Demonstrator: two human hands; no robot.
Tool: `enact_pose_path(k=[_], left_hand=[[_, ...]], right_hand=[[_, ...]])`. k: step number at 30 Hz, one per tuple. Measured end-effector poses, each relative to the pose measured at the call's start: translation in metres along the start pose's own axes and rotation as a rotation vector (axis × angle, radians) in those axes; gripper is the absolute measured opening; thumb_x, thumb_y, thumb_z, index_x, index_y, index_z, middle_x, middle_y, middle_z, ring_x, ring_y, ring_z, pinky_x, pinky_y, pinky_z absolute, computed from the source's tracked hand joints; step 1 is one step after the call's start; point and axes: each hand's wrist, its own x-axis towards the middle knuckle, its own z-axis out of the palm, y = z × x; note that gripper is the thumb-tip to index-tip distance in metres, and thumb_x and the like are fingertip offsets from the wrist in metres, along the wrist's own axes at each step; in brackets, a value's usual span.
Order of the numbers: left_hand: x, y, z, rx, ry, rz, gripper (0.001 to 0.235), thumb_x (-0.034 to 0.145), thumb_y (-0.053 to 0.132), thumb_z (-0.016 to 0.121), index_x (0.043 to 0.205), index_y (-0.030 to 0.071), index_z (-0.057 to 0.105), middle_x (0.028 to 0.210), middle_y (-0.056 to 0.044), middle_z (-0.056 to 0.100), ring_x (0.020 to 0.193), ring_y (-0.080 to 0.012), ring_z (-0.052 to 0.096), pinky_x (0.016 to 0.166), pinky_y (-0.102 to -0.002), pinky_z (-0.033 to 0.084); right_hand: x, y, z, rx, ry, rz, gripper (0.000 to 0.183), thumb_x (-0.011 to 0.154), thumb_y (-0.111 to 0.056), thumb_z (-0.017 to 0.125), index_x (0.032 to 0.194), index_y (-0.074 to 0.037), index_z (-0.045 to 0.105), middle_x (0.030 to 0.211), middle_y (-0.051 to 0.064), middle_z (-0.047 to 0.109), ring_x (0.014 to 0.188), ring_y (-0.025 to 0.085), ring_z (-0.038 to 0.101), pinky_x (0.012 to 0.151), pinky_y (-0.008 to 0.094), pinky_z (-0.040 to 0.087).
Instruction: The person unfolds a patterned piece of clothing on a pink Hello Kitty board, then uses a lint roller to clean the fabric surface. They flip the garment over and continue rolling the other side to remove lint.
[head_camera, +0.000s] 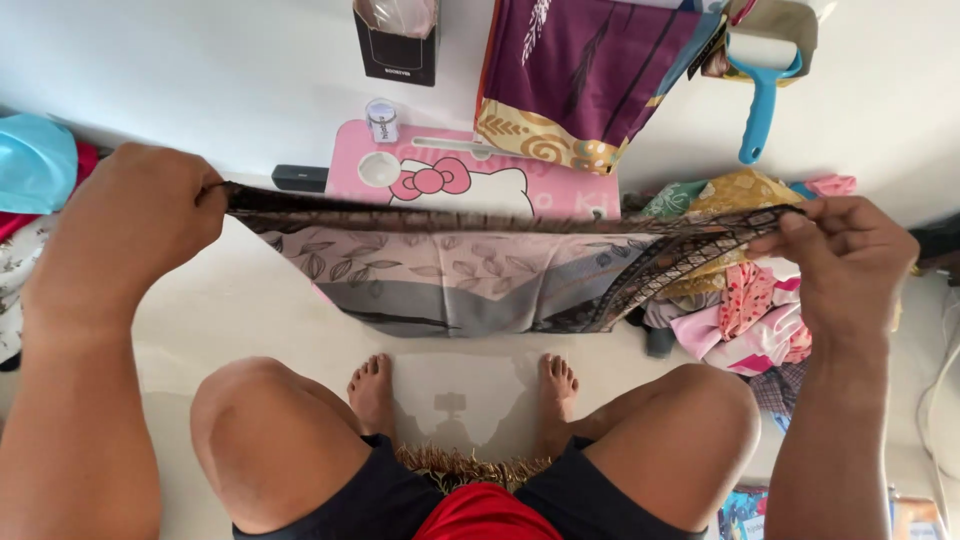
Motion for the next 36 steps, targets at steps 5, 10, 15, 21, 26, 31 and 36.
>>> enact_pose_path(k=[5, 10, 15, 21, 26, 31, 36], left_hand=[[0.006, -0.01, -0.015, -0.12, 0.0, 0.02, 0.019, 0.096, 0.008, 0.063, 0.102, -0.004, 0.077, 0.085, -0.02, 0.075, 0.06, -0.042, 0.064, 0.062, -0.048, 0.05], [0.013, -0.014, -0.031, -0.512, -0.084, -0.152, 0.022, 0.087, -0.003, 0.071, 0.108, -0.006, 0.078, 0.07, -0.017, 0.07, 0.055, -0.0227, 0.062, 0.051, -0.031, 0.043], [0.017, -0.014, -0.032, -0.41, -0.165, -0.183, 0.021, 0.085, 0.005, 0.071, 0.103, -0.001, 0.081, 0.072, -0.015, 0.075, 0.058, -0.0241, 0.064, 0.054, -0.035, 0.046], [0.022, -0.011, -0.032, -0.642, -0.229, -0.249, 0.014, 0.086, 0.0, 0.069, 0.094, -0.006, 0.078, 0.069, -0.017, 0.072, 0.059, -0.02, 0.068, 0.053, -0.029, 0.045], [0.031, -0.009, -0.031, -0.982, -0.24, -0.22, 0.021, 0.089, -0.011, 0.067, 0.11, -0.008, 0.072, 0.078, -0.019, 0.07, 0.063, -0.0214, 0.068, 0.061, -0.027, 0.056], [0.037, -0.018, -0.015, -1.018, -0.143, -0.008, 0.019, 0.087, -0.018, 0.06, 0.092, -0.005, 0.073, 0.075, -0.013, 0.068, 0.065, -0.017, 0.069, 0.061, -0.024, 0.058], [0.033, -0.01, -0.023, -0.668, -0.116, 0.132, 0.026, 0.084, -0.006, 0.063, 0.101, 0.004, 0.079, 0.071, -0.01, 0.069, 0.056, -0.0182, 0.057, 0.05, -0.031, 0.041]], right_hand=[[0.002, 0.002, 0.008, 0.136, 0.015, 0.07, 0.011, 0.111, 0.007, 0.062, 0.113, -0.003, 0.058, 0.093, 0.005, 0.062, 0.073, 0.015, 0.069, 0.072, 0.02, 0.061], [0.011, 0.007, 0.008, 0.219, 0.031, 0.014, 0.013, 0.11, 0.009, 0.063, 0.113, -0.002, 0.059, 0.096, 0.007, 0.065, 0.076, 0.017, 0.071, 0.077, 0.021, 0.065], [0.015, -0.003, 0.0, 0.241, 0.046, -0.015, 0.009, 0.116, 0.003, 0.064, 0.119, -0.004, 0.058, 0.103, 0.005, 0.067, 0.08, 0.012, 0.072, 0.081, 0.018, 0.068], [0.02, 0.005, 0.004, 0.252, 0.031, 0.047, 0.012, 0.12, -0.005, 0.06, 0.129, -0.011, 0.053, 0.114, 0.002, 0.067, 0.094, 0.01, 0.075, 0.094, 0.018, 0.07], [0.036, 0.019, 0.003, 0.248, 0.073, 0.052, 0.014, 0.122, -0.002, 0.057, 0.128, -0.012, 0.05, 0.114, 0.001, 0.065, 0.095, 0.011, 0.075, 0.095, 0.021, 0.07], [0.055, 0.052, -0.02, 0.206, 0.057, 0.05, 0.013, 0.128, -0.011, 0.054, 0.137, -0.019, 0.052, 0.115, -0.006, 0.063, 0.107, 0.008, 0.074, 0.104, 0.022, 0.069], [0.072, 0.089, -0.048, 0.158, 0.0, 0.059, 0.009, 0.128, -0.028, 0.055, 0.134, -0.021, 0.057, 0.115, -0.01, 0.064, 0.113, 0.003, 0.07, 0.112, 0.018, 0.065]])
